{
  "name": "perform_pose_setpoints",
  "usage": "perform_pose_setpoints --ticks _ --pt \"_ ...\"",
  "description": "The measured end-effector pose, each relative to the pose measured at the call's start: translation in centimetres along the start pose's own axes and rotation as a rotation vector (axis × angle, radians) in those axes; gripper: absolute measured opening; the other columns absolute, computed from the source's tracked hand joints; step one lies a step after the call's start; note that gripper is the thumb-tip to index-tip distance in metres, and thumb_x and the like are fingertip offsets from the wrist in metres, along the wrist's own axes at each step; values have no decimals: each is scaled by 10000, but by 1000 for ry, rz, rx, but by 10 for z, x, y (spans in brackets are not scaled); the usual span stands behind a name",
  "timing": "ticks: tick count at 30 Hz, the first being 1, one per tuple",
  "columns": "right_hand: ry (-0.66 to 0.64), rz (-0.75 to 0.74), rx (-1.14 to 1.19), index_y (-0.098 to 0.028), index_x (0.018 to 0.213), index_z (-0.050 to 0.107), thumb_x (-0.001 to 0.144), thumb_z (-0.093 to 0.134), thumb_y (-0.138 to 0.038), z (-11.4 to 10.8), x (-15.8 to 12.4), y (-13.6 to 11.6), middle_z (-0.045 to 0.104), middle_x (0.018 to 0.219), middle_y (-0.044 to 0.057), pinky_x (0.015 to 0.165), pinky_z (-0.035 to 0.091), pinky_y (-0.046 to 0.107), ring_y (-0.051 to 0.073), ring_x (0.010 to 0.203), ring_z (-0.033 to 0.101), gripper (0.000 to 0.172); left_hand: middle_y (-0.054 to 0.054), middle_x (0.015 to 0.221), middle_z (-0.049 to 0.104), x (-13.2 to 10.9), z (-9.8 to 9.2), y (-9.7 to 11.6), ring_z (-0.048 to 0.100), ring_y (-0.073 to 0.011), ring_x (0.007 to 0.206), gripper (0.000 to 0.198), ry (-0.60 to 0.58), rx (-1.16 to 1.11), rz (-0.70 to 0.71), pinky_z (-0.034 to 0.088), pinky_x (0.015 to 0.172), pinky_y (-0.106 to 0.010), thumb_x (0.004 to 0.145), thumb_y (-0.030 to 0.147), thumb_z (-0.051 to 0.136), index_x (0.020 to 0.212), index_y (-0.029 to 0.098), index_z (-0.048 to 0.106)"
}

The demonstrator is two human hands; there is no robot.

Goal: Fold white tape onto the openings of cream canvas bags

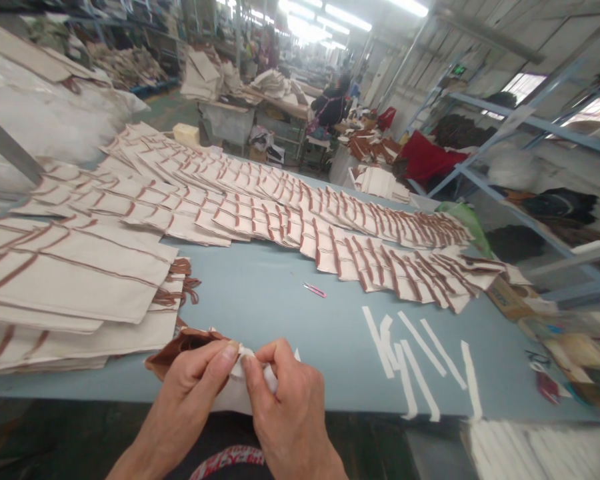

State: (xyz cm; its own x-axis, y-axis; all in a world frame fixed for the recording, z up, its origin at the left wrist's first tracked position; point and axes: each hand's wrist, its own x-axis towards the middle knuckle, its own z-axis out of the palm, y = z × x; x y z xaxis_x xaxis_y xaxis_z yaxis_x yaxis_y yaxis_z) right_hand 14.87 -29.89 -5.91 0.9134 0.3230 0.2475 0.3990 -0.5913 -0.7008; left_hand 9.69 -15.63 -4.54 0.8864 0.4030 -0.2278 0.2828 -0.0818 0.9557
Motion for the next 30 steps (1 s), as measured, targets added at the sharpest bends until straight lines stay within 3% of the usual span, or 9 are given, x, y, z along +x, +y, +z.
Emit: perform_pose_setpoints --ticks 4,7,11,16,30 --pt "-31 41 20 -276 879 713 1114 591 -425 0 1 0 697 608 -31 605 342 343 219 522 692 304 42 683 418 0 -1 -2 380 -176 652 588 8 -13 -4 391 610 -276 1070 703 542 702 247 487" --pt "-24 50 12 -279 876 710 1115 582 -438 2 0 0 708 614 -22 613 323 362 237 544 712 314 19 676 495 0 -2 -2 446 -200 670 666 -9 -32 -29 419 623 -284 1095 764 470 702 237 577" --pt "-38 65 19 -280 887 710 1121 577 -436 1 0 0 719 633 -20 626 318 367 240 567 721 312 -13 749 661 0 -4 1 580 -230 755 600 -23 -13 10 493 705 -286 1111 641 493 723 232 697" --pt "-61 82 43 -276 889 703 1118 576 -436 -2 0 0 691 619 -33 608 304 356 213 527 665 308 9 773 732 -1 -5 10 638 -222 783 360 -76 -7 80 491 741 -274 986 490 635 770 229 755" --pt "-125 94 81 -271 837 651 1084 584 -415 -11 8 -2 682 589 -44 559 342 319 193 490 644 294 36 684 654 -5 3 13 522 -174 667 325 -8 59 62 397 638 -273 953 458 640 742 217 695"
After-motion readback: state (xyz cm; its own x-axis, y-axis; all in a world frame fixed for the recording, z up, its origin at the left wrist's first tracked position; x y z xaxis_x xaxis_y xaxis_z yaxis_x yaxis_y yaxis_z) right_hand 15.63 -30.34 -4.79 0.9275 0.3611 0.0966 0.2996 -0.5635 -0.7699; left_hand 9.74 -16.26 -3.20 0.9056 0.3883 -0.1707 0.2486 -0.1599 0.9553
